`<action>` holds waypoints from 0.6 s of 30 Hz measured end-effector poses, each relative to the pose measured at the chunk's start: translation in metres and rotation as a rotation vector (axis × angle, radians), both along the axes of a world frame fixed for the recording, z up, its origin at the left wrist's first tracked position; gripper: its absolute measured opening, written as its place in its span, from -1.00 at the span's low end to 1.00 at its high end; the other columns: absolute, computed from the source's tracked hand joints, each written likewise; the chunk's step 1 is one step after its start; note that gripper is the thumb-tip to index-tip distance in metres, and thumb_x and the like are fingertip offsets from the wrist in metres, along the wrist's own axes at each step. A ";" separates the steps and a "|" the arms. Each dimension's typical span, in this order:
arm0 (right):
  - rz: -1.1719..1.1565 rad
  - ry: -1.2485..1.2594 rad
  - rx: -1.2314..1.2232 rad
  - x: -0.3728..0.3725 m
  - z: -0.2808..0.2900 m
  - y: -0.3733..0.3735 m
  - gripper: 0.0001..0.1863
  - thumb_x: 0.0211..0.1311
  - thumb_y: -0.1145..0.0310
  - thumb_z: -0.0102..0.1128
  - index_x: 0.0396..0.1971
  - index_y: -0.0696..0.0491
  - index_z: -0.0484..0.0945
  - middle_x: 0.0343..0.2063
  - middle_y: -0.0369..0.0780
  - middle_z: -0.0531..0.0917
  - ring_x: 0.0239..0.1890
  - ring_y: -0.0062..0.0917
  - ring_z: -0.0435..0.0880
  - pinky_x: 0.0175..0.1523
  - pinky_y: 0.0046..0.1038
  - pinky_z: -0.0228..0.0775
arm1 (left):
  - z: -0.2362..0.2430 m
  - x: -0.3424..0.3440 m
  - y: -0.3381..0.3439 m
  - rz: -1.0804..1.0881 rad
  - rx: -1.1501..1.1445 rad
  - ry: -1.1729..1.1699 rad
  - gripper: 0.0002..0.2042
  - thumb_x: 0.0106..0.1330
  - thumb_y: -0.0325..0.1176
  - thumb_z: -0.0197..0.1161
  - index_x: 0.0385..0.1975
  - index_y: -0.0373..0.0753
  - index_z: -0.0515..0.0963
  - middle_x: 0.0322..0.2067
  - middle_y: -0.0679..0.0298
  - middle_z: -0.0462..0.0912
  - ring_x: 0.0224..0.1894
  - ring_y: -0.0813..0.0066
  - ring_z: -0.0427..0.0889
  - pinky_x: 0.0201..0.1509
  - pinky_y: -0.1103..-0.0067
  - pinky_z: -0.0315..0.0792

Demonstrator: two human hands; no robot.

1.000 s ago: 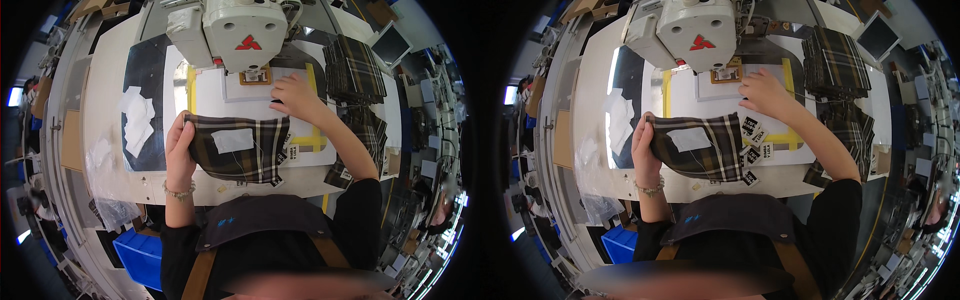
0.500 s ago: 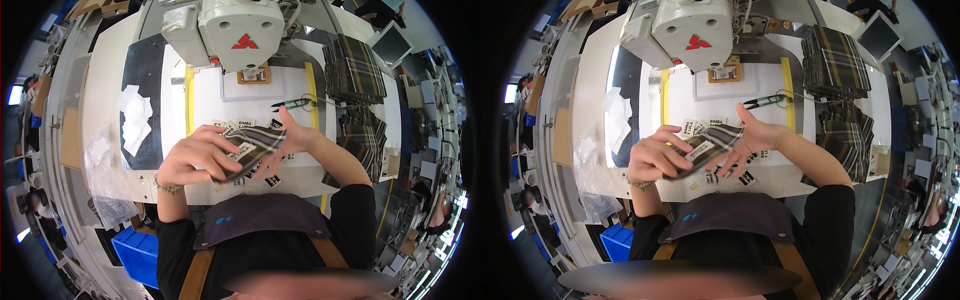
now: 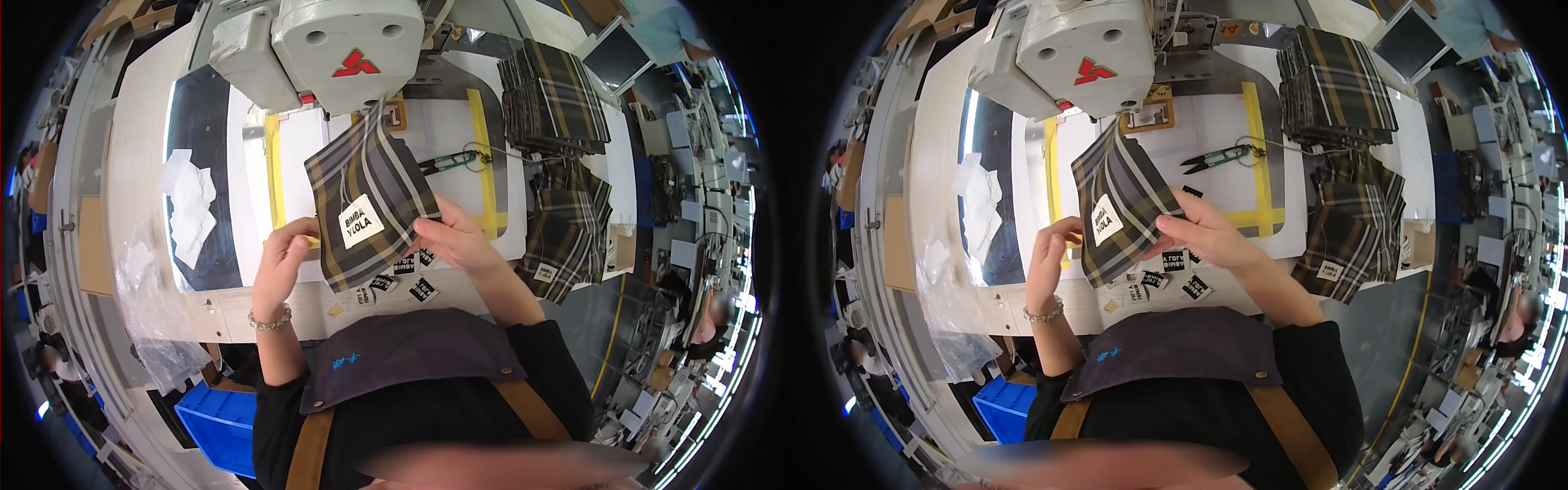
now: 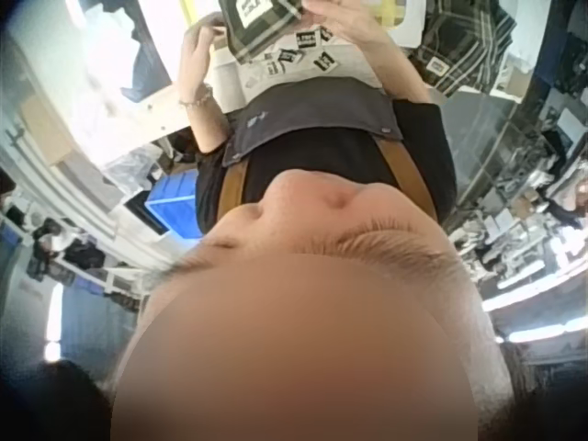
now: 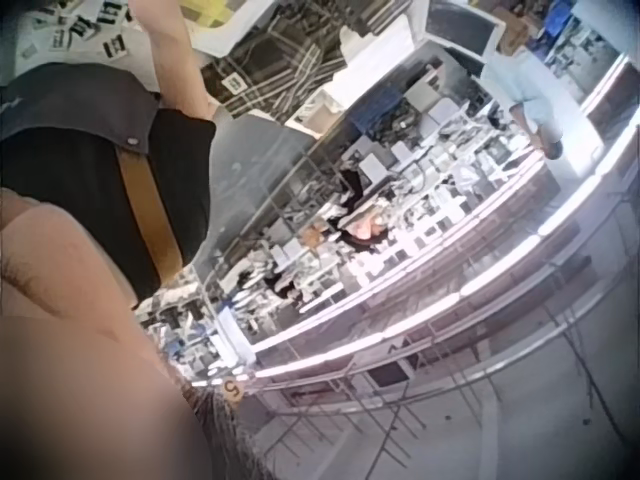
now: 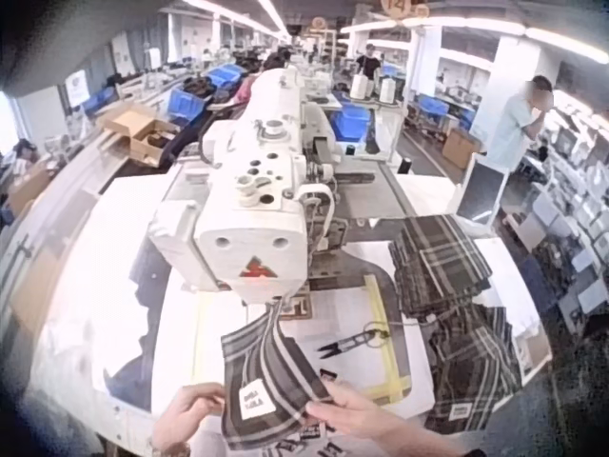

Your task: Sewing small textile labels onto pieces of plaid fabric using an industrial sewing machine.

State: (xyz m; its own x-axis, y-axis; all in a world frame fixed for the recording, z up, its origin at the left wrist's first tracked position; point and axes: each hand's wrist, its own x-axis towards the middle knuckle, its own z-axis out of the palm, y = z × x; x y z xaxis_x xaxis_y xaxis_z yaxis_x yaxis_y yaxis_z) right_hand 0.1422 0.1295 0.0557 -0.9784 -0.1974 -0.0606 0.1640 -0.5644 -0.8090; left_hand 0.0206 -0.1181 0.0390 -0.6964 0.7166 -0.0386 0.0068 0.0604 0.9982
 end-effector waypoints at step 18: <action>-0.199 0.070 -0.020 0.018 -0.030 0.001 -0.38 0.28 0.32 0.14 0.28 0.22 0.22 0.16 -0.19 0.47 0.19 -0.51 0.44 0.30 -0.39 0.21 | 0.015 0.018 0.019 0.254 0.241 -0.076 -0.45 0.10 -0.63 0.34 0.13 -0.38 0.33 -0.31 0.24 0.69 -0.29 0.66 0.61 -0.21 0.74 0.44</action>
